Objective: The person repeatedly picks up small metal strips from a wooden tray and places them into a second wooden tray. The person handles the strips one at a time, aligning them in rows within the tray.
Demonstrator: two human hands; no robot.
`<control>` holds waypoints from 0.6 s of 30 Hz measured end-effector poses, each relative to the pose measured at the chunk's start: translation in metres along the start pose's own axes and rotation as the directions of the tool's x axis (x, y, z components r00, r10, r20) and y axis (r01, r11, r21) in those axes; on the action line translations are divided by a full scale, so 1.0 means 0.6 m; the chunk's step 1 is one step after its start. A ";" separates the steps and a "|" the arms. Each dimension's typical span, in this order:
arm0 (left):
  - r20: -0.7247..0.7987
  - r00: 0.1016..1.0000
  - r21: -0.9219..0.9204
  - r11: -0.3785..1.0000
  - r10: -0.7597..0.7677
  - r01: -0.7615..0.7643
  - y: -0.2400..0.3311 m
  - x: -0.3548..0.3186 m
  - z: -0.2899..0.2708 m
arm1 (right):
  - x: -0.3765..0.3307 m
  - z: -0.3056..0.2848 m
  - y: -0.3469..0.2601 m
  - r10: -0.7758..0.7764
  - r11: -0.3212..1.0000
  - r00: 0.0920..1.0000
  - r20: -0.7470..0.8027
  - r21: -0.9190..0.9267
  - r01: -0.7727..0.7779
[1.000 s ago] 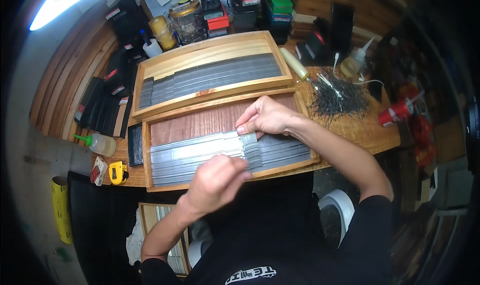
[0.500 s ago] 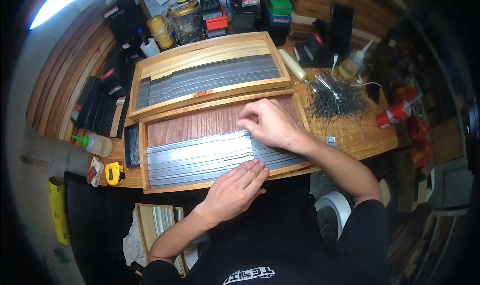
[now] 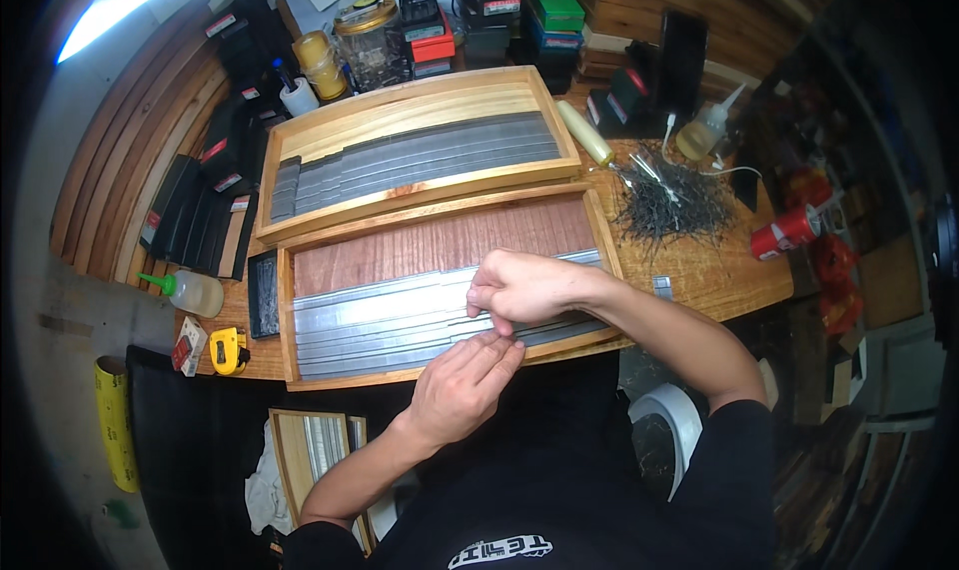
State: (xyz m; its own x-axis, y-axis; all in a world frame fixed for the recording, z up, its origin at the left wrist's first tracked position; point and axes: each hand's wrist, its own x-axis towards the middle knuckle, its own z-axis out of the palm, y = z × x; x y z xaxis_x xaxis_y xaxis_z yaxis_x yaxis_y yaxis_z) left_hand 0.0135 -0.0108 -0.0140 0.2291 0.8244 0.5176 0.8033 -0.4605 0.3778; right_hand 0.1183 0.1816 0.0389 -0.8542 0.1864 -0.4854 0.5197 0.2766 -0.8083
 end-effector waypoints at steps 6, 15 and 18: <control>0.014 0.996 -0.051 0.995 -0.087 0.088 -0.004 -0.006 -0.044 | 0.070 0.009 -0.049 -0.030 0.954 0.991 0.131 0.299 -0.011; -0.091 0.967 0.276 0.926 -0.239 0.255 -0.129 -0.044 -0.228 | 0.255 -0.071 -0.185 -0.463 0.867 0.789 -0.405 -0.390 0.308; -0.244 0.954 0.449 0.852 -0.173 0.269 -0.236 -0.030 -0.261 | 0.359 -0.086 -0.210 -0.535 0.805 0.750 -0.388 -0.502 0.316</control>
State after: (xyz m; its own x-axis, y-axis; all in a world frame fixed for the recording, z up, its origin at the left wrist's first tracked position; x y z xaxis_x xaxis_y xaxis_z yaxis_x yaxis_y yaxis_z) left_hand -0.1902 -0.0118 0.0434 -0.0543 0.7862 0.6155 0.9929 -0.0228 0.1167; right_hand -0.1303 0.2356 0.0531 -0.9129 0.3572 0.1978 0.1572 0.7546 -0.6371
